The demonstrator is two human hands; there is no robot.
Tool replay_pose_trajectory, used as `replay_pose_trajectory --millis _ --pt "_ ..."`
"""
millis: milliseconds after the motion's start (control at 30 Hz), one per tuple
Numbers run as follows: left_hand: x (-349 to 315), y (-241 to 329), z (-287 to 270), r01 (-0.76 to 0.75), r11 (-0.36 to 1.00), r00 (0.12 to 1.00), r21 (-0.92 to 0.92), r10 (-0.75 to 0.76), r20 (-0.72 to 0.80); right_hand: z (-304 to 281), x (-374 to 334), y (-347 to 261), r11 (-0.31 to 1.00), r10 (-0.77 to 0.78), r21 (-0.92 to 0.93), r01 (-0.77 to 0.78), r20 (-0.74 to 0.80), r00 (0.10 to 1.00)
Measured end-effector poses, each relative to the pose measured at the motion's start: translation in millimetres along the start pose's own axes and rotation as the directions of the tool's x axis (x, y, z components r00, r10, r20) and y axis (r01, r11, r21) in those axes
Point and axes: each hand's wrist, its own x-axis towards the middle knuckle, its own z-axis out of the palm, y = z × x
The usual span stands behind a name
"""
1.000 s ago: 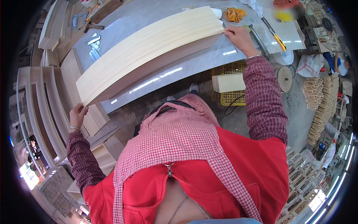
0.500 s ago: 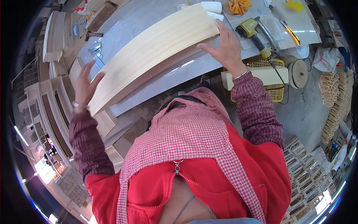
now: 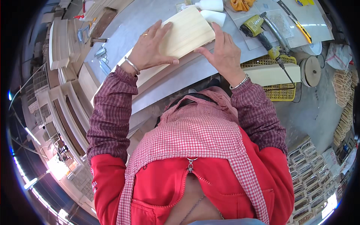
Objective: Assembling wooden parts into boxes using a pneumatic nail gun and wood glue.
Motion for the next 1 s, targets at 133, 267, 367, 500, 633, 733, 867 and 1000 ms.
replay_pose_trajectory --millis 133,267,367,500,633,733,867,1000 --pt "7 4 0 0.037 0.999 0.999 0.005 -0.037 0.034 -1 3 22 0.983 0.021 0.184 -0.023 0.012 1.0" --pt "23 5 -4 0.077 0.997 0.994 -0.023 -0.075 0.075 -13 16 49 0.877 0.167 0.419 -0.235 0.192 0.967" --pt "33 9 -14 0.108 0.992 0.99 -0.068 -0.101 0.099 -11 36 93 0.88 0.217 0.388 -0.274 0.186 0.958" --pt "55 11 -15 0.114 0.991 0.988 -0.072 -0.106 0.109 19 76 181 0.943 0.245 0.186 -0.275 0.167 0.955" --pt "80 22 -15 0.125 0.989 0.988 -0.08 -0.117 0.098 51 133 231 0.947 0.32 -0.074 -0.314 0.326 0.889" --pt "106 36 -12 0.133 0.987 0.989 -0.089 -0.126 0.078 81 163 245 0.89 0.449 -0.141 -0.434 0.44 0.778" --pt "131 45 -6 0.133 0.987 0.99 -0.096 -0.129 0.049 137 170 286 0.839 0.514 -0.415 -0.353 0.389 0.764" --pt "140 45 0 0.163 0.979 0.987 -0.124 -0.16 0.035 161 169 323 0.916 0.311 -0.394 -0.075 0.58 0.753"
